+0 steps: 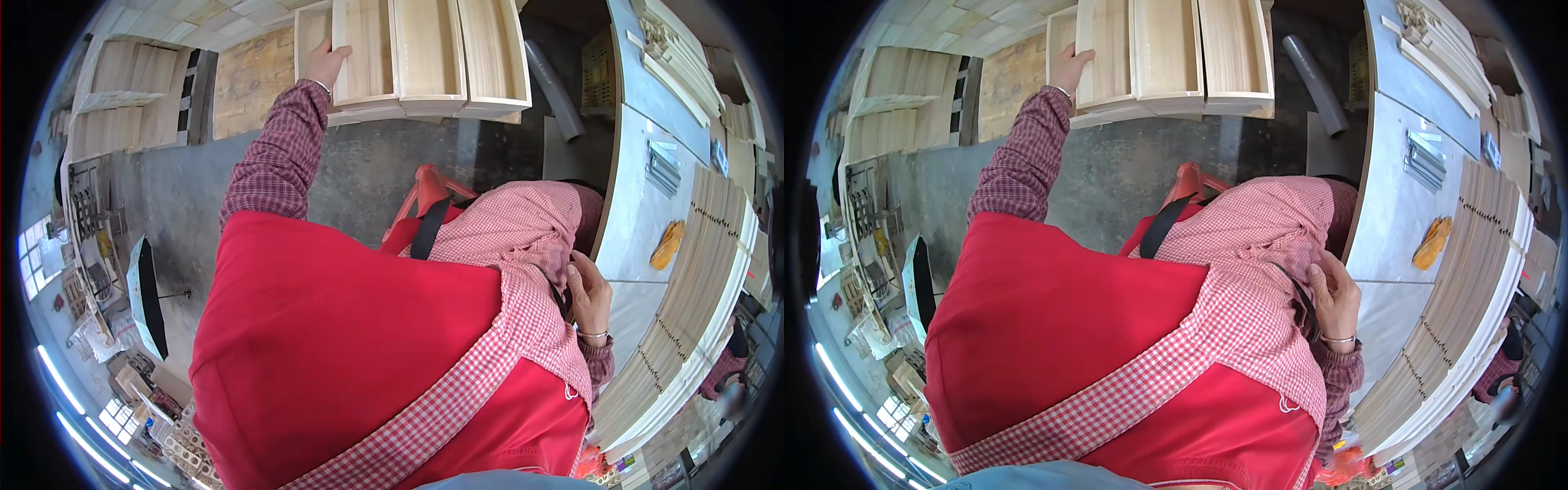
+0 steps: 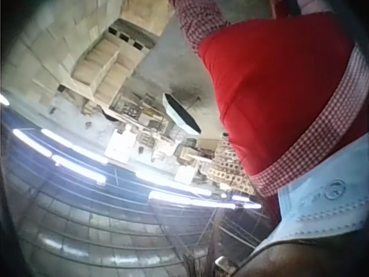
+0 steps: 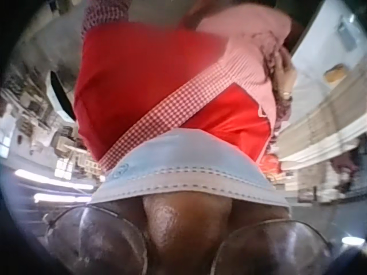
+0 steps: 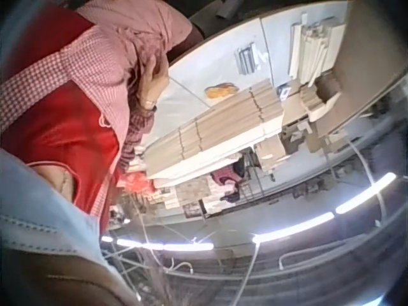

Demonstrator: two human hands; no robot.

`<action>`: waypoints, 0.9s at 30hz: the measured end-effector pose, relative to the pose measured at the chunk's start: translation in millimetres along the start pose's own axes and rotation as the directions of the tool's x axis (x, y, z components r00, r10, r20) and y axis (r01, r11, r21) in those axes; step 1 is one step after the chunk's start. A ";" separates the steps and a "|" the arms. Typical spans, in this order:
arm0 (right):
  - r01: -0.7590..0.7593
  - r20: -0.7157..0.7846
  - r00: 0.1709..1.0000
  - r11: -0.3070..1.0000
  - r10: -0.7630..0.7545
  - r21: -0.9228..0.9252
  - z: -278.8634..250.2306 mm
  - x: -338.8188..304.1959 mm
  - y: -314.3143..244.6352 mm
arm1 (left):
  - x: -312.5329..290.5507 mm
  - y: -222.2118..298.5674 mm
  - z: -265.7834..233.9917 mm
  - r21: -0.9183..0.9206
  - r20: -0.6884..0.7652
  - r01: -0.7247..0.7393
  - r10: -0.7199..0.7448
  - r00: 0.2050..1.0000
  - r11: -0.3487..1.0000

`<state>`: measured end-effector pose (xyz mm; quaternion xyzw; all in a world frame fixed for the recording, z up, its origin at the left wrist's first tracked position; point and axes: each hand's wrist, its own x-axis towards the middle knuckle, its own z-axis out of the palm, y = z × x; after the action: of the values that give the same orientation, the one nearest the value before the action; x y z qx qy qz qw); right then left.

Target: The recorder is assembling small wooden boxes by applying glue to the edges and using a pneumatic nail gun to fasten the pieces together.

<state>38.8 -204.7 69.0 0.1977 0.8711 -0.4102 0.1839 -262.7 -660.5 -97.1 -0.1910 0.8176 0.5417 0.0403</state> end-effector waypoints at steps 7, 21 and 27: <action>-0.013 -0.058 0.998 0.999 0.015 0.035 -5.8 -22.0 12.9 | -7.3 8.3 5.2 -0.035 -0.038 -0.030 0.029 0.999 0.999; -0.066 -0.148 0.984 0.977 0.097 0.201 -8.3 -36.8 42.5 | 11.3 26.2 36.7 0.145 -0.099 -0.069 0.083 0.992 0.987; -0.082 -0.407 0.889 0.947 0.210 0.311 -48.1 -67.7 80.9 | 51.6 81.1 14.9 0.403 0.149 -0.237 0.192 0.970 0.884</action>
<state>129.0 -132.6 78.4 0.3741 0.8041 -0.4618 -0.0148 -341.4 -633.4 -46.7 -0.0576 0.9272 0.3647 0.0629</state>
